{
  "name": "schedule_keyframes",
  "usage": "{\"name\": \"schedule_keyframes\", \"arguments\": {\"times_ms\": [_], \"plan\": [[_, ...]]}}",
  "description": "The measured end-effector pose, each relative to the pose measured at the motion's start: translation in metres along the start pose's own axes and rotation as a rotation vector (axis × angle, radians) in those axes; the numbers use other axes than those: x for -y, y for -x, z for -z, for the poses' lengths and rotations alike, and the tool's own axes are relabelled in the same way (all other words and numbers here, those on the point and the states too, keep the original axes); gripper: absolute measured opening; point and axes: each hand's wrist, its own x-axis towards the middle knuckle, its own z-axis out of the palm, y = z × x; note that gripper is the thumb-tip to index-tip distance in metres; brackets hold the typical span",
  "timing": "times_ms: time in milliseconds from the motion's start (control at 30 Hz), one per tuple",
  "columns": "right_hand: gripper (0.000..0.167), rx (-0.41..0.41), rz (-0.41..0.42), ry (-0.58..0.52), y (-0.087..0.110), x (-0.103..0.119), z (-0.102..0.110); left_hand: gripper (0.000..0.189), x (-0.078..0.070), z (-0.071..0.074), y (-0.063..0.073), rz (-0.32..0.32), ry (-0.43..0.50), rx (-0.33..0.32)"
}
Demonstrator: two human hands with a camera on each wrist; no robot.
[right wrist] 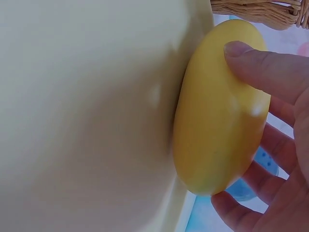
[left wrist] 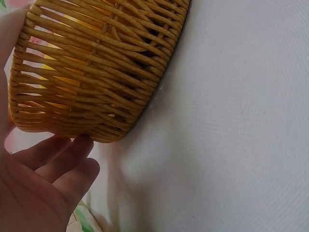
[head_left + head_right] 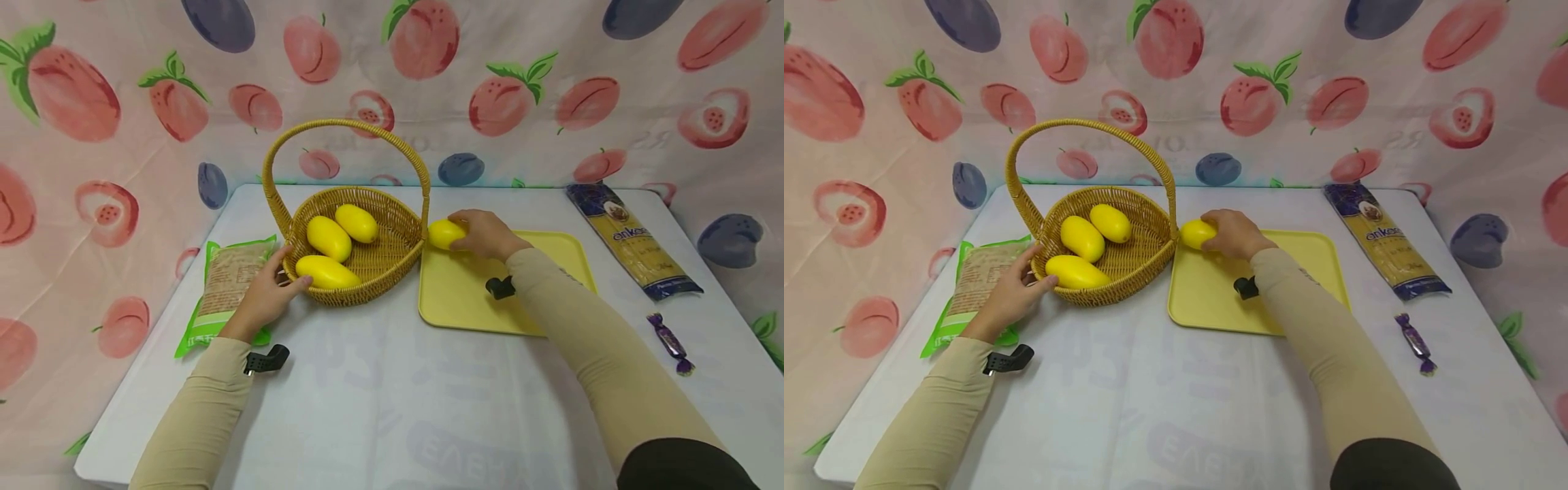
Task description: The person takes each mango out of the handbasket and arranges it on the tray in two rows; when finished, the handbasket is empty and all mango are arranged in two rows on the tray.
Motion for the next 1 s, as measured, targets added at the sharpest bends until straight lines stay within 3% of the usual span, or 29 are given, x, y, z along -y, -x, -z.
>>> {"name": "schedule_keyframes", "arguments": {"times_ms": [1000], "plan": [[0.067,-0.015,0.014,-0.013,-0.0101,-0.0031,-0.0038,0.091,0.0017,0.0005,-0.0017,-0.012,-0.002,-0.001]]}}
